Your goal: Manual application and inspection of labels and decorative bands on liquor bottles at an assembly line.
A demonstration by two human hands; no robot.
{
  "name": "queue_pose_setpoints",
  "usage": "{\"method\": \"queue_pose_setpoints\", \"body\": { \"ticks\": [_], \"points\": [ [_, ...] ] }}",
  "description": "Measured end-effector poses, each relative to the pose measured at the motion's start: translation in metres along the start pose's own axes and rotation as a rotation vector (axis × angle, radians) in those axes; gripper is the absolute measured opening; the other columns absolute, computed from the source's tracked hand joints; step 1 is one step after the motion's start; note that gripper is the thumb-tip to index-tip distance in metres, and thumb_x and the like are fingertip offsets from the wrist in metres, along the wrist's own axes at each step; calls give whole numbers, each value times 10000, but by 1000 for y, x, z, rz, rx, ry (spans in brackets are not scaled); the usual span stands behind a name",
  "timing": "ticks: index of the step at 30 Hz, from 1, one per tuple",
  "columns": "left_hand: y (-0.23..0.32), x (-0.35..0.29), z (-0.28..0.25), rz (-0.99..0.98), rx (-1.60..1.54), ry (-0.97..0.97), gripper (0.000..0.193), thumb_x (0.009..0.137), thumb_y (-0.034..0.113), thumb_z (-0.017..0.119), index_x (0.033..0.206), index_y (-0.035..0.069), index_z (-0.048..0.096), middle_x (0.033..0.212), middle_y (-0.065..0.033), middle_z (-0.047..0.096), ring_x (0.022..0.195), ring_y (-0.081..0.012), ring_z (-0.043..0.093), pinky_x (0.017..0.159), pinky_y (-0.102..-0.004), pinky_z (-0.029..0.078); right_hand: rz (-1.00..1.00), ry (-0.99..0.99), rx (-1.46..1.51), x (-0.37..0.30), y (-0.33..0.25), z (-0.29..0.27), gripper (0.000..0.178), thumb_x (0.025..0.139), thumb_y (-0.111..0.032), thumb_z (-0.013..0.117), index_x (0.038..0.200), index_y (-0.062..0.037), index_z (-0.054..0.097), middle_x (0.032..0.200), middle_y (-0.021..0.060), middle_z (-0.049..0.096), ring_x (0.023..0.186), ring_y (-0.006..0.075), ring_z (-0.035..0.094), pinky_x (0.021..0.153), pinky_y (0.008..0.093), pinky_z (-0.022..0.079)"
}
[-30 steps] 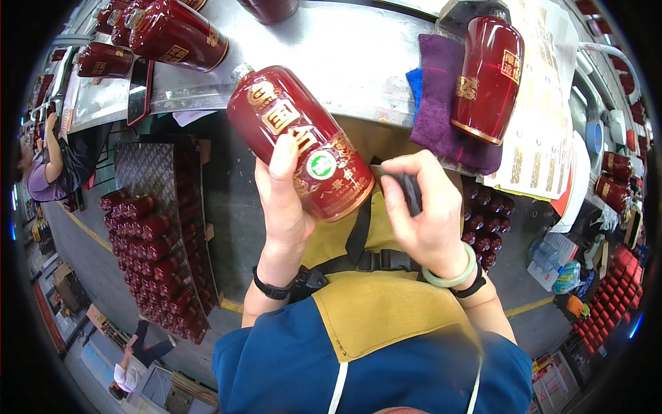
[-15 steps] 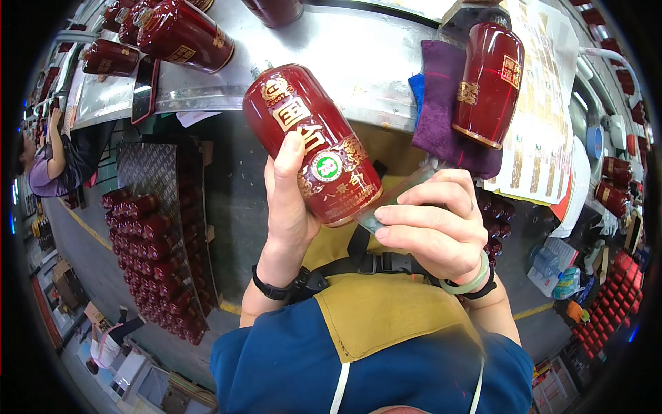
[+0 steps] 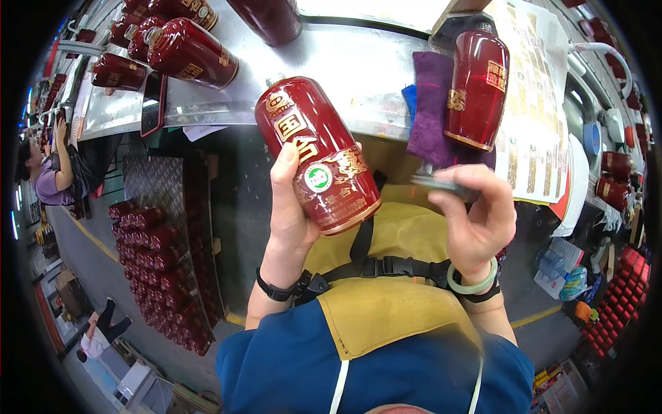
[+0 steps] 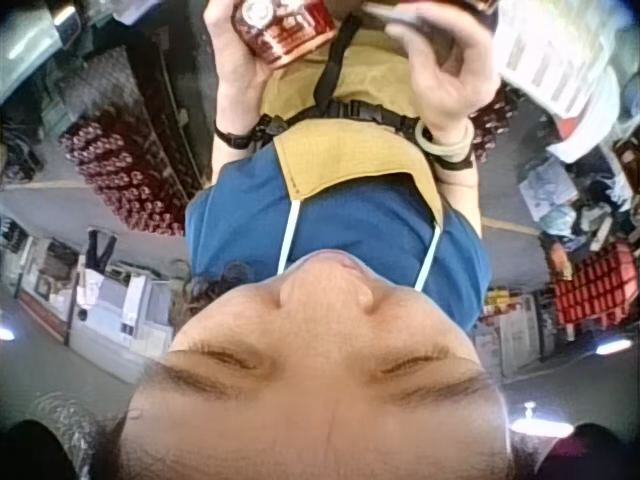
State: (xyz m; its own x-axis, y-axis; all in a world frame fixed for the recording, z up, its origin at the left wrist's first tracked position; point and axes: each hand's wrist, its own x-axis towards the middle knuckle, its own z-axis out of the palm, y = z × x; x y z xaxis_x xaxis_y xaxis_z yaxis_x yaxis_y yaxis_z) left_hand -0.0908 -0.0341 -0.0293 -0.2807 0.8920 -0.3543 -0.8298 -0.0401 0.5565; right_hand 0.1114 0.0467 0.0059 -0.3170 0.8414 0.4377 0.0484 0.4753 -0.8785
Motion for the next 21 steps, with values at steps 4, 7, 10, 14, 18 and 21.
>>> {"method": "queue_pose_setpoints", "body": {
  "ticks": [4,7,10,14,18,21],
  "points": [
    [3,1,3,-33,-85,-120,751,997,573,511,1467,-3,404,1302,-249,603,1162,-358,657,921,-463,621,88,-131,-207,14,-4,-2,344,869,98,708,1197,14,646,1033,140,699,896,230,706,814,297,544],
    [4,2,2,-22,-142,-155,745,995,574,494,1454,-9,422,1285,-251,615,1144,-367,666,919,-485,613,-11,-251,-336,34,-6,18,343,884,107,584,1209,6,628,1064,177,641,987,364,631,883,422,516],
    [9,1,0,19,-195,-212,745,991,567,497,1465,-4,426,1335,-235,598,1199,-376,638,957,-502,589,-135,-351,-395,50,11,45,374,856,60,554,1219,-10,613,1095,188,615,1017,382,614,892,453,518],
    [18,0,1,64,-116,-179,780,961,582,539,1488,22,410,1323,-243,606,1181,-380,642,982,-508,573,-73,-280,-447,67,27,74,334,868,-1,584,1201,-15,608,1060,209,623,965,392,633,843,439,538],
    [20,7,-2,86,-158,-239,765,967,592,557,1467,25,439,1287,-249,612,1128,-386,657,984,-504,570,-127,-310,-736,77,52,96,508,836,-34,683,1327,-6,555,1213,195,601,1114,370,601,920,437,527],
    [20,10,-4,83,-125,-204,769,961,592,572,1467,30,434,1283,-230,613,1121,-380,660,977,-499,575,-200,-314,-576,84,19,73,579,843,-121,754,1371,-5,549,1327,188,579,1225,365,562,1052,455,460]
  ]
}}
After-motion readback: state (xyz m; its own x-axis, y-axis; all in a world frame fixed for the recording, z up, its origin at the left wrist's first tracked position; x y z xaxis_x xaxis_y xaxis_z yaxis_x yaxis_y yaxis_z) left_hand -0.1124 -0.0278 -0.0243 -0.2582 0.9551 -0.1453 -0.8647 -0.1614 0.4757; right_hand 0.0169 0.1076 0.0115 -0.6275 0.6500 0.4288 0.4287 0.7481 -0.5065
